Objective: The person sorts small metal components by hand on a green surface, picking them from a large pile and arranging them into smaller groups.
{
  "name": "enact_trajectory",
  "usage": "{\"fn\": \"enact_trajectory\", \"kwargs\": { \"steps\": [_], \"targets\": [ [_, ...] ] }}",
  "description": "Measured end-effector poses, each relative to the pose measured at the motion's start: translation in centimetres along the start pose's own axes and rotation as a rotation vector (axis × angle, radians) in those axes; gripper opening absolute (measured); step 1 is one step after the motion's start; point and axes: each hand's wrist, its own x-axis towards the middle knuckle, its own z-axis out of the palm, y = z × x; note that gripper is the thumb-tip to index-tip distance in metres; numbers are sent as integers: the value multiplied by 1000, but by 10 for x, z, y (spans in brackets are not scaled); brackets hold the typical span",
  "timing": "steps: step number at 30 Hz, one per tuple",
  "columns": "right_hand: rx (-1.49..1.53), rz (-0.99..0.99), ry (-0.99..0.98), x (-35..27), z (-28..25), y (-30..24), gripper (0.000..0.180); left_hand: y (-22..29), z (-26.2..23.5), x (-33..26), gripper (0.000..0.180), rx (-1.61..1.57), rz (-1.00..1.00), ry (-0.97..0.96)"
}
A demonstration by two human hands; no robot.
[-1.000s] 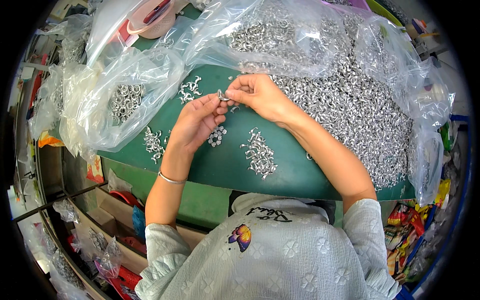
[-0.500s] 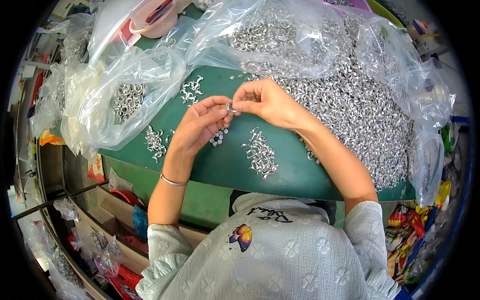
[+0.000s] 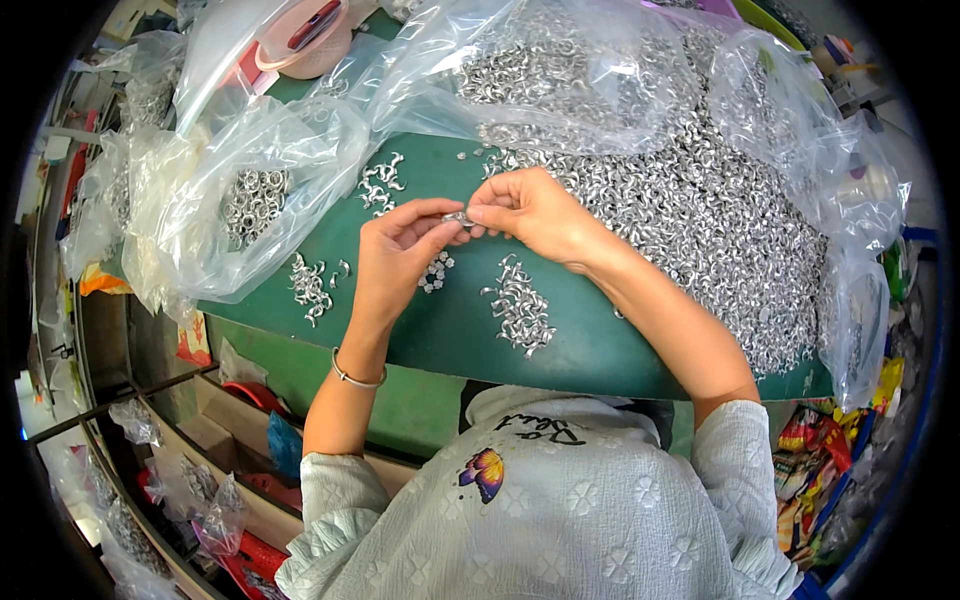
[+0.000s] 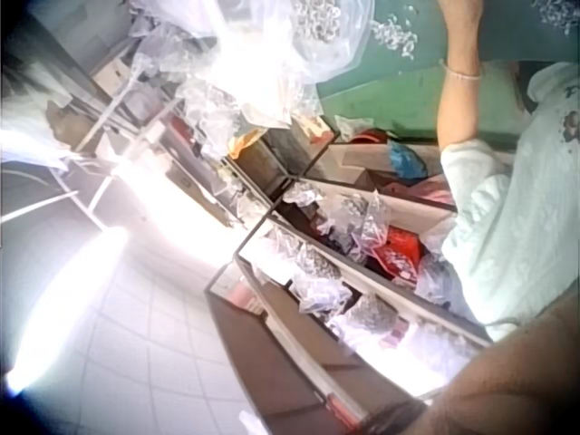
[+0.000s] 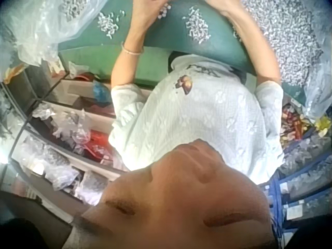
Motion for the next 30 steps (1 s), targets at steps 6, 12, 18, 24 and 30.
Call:
{"fn": "enact_trajectory", "kwargs": {
  "steps": [6,12,18,24,30],
  "targets": [
    [-47,-150,110,0,6,-1,10,2,-6,7,20,-177,-112,-3],
    [-808,-683,330,8,7,10,6,-13,-15,25,17,526,137,335],
    [-973,-568,157,18,6,25,11,-24,-20,37,24,991,377,206],
    [-1118,-585,278,11,-5,22,11,-12,-10,4,36,978,308,104],
    [-1154,-628,189,29,20,31,9,-21,-11,10,41,828,143,16]
  ]
}}
